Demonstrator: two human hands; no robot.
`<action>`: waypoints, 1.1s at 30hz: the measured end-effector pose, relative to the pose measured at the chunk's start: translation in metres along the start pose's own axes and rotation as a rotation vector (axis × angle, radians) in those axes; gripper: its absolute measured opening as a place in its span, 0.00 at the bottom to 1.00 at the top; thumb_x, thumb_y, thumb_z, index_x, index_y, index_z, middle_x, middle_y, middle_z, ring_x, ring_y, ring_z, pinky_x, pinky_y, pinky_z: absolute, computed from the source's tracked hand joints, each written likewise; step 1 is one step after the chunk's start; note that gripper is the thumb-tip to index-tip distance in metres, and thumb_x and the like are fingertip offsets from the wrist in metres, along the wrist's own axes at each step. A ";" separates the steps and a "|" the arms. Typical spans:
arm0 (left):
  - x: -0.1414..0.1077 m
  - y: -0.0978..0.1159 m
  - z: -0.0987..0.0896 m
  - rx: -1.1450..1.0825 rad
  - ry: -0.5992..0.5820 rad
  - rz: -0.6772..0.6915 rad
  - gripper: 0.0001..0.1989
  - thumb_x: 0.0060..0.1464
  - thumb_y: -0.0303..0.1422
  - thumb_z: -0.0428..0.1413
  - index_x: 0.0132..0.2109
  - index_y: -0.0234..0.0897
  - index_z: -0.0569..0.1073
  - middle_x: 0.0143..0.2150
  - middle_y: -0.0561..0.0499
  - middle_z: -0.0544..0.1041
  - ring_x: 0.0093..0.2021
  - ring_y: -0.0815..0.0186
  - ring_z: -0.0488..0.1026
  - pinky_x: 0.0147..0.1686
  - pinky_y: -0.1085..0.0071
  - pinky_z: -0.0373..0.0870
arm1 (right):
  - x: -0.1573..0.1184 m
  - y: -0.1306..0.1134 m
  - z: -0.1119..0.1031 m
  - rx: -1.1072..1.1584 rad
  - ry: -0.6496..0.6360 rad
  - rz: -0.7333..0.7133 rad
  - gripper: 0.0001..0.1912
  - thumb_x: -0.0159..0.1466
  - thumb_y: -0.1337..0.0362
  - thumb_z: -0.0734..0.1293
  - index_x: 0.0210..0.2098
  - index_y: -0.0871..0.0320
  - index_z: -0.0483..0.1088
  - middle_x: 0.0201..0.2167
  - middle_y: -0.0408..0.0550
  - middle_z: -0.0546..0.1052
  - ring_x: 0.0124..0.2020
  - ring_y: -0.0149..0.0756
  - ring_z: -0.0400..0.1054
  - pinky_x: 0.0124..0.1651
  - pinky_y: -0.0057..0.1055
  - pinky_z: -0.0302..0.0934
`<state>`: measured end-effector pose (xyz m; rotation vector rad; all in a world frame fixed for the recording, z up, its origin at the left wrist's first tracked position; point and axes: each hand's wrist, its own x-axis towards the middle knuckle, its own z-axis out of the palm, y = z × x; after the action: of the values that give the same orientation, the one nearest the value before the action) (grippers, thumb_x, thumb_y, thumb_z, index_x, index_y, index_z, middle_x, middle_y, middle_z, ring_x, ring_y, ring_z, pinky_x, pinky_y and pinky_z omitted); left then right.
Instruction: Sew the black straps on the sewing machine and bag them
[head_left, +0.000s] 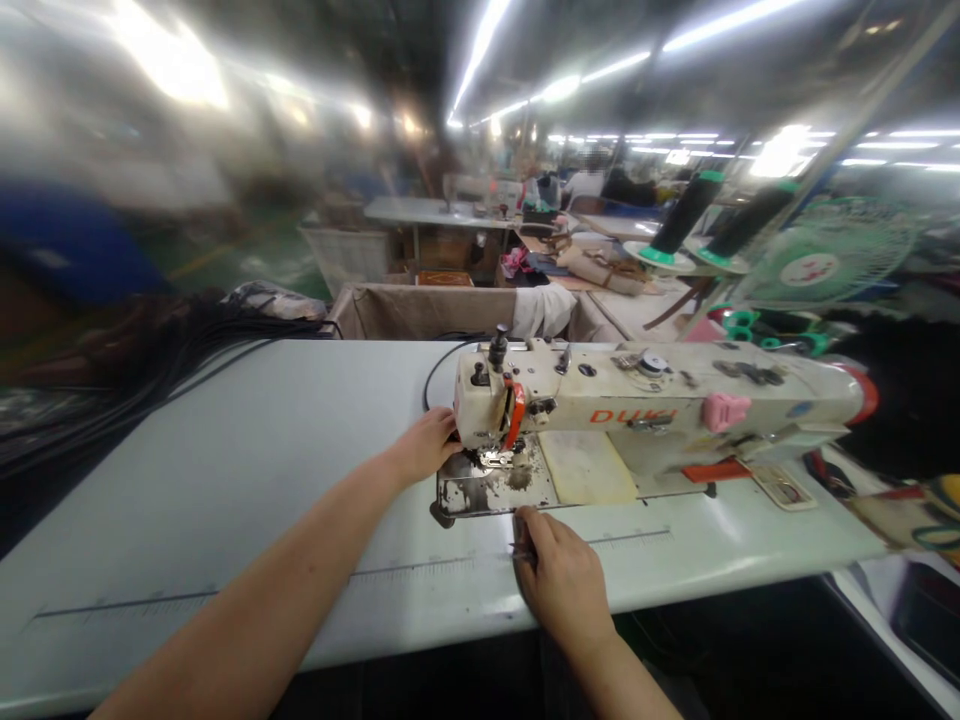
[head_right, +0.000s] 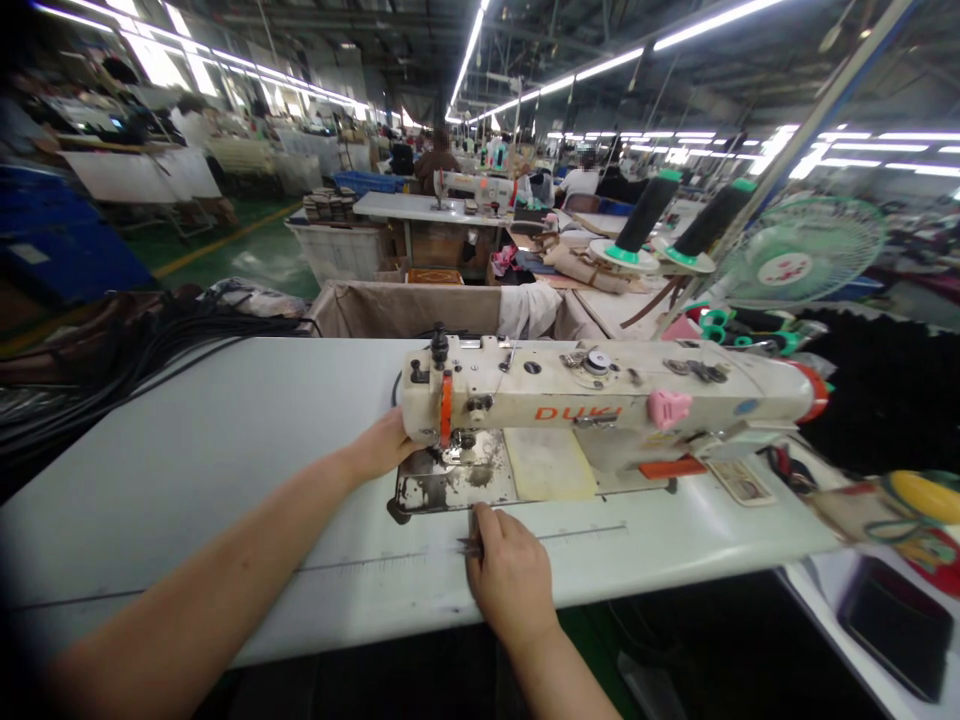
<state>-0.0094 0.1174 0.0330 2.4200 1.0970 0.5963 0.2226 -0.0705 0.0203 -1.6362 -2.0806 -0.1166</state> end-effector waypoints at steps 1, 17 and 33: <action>-0.004 0.000 0.000 0.008 0.016 -0.018 0.12 0.59 0.31 0.60 0.50 0.38 0.79 0.55 0.43 0.79 0.59 0.51 0.72 0.64 0.52 0.67 | 0.000 0.000 0.000 -0.002 -0.003 0.003 0.20 0.60 0.75 0.62 0.50 0.58 0.71 0.34 0.46 0.78 0.35 0.40 0.70 0.39 0.33 0.58; -0.033 0.033 -0.003 -0.019 0.076 -0.269 0.07 0.55 0.25 0.61 0.34 0.41 0.82 0.40 0.50 0.80 0.39 0.62 0.78 0.44 0.68 0.75 | 0.001 -0.003 -0.003 -0.011 -0.019 0.013 0.20 0.59 0.75 0.62 0.50 0.58 0.71 0.34 0.46 0.78 0.36 0.40 0.70 0.40 0.33 0.58; -0.051 0.076 0.022 -0.037 0.082 -0.506 0.06 0.53 0.28 0.65 0.40 0.38 0.80 0.42 0.48 0.79 0.40 0.62 0.79 0.43 0.68 0.75 | 0.001 -0.005 -0.004 0.009 -0.038 0.037 0.22 0.56 0.75 0.62 0.50 0.58 0.71 0.34 0.46 0.78 0.36 0.39 0.70 0.40 0.32 0.59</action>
<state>0.0166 0.0280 0.0445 1.9821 1.6388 0.5365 0.2195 -0.0723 0.0256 -1.6829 -2.0751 -0.0640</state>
